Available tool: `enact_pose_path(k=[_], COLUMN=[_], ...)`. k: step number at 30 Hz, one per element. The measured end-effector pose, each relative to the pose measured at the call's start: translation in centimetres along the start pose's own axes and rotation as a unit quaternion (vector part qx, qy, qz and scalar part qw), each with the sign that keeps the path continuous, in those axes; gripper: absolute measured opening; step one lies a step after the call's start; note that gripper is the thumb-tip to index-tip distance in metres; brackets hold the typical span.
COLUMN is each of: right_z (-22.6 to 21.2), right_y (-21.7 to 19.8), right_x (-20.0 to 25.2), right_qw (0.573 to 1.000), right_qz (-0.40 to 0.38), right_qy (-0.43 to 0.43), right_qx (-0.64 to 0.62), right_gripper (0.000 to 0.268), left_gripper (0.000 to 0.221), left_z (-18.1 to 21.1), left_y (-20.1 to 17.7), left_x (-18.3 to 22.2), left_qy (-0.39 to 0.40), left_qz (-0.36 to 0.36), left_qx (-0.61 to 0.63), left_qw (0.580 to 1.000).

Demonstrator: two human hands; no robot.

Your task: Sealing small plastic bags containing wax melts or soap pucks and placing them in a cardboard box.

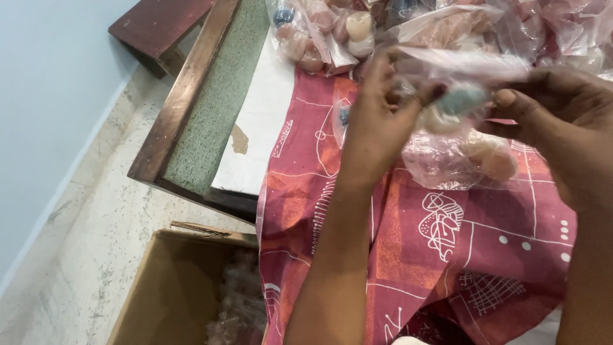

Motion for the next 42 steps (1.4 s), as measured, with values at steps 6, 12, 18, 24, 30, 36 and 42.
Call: enact_pose_path(k=[6,12,18,24,30,36,42], right_z=[1.5,2.4,1.2,0.6,1.1,-2.1,3.3], right_y=[-1.9,0.1,0.0,-0.6,-2.1,-0.3,-4.1], right_x=[-0.4,-0.2,-0.5,-0.2,-1.2,-0.3,-0.7], right_qw=[0.927,0.862,0.902,0.961,0.975,0.955,0.960], right_qz=[-0.037,-0.129,-0.154,-0.065,0.010,0.042,-0.029], right_qy=[-0.045,0.053,-0.040,-0.097,-0.080,-0.066,0.035], right_qx=[0.371,0.488,0.402,0.252,0.208,0.286,0.276], right_gripper=[0.026,0.050,0.033,0.015,0.013,0.019,0.028], left_gripper=[0.053,0.026,0.032,0.044,0.043,0.028,0.023], left_z=[-1.0,-0.7,-0.1,0.0,0.2,0.7,-0.5], left_y=[-3.0,-2.5,-1.4,-1.6,-1.8,-3.9,-6.0], left_x=[0.1,-0.1,0.3,0.3,0.3,0.1,-0.3], left_qy=[0.025,0.028,0.065,0.068,0.036,-0.029,0.018], left_qz=[0.173,0.154,0.139,0.129,0.104,0.152,0.213], left_qx=[0.027,0.042,-0.111,-0.063,-0.078,-0.011,-0.025], left_qw=[0.984,0.987,0.982,0.987,0.991,0.988,0.977])
Point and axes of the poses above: each hand's wrist, its own x-axis away from the middle knuckle, its own y-axis out of the palm, z = x × y, the point moved 3 cm from there along -x, towards the middle knuckle, and after that the axes turned 2 degrees about z, right-handed, at the moved point
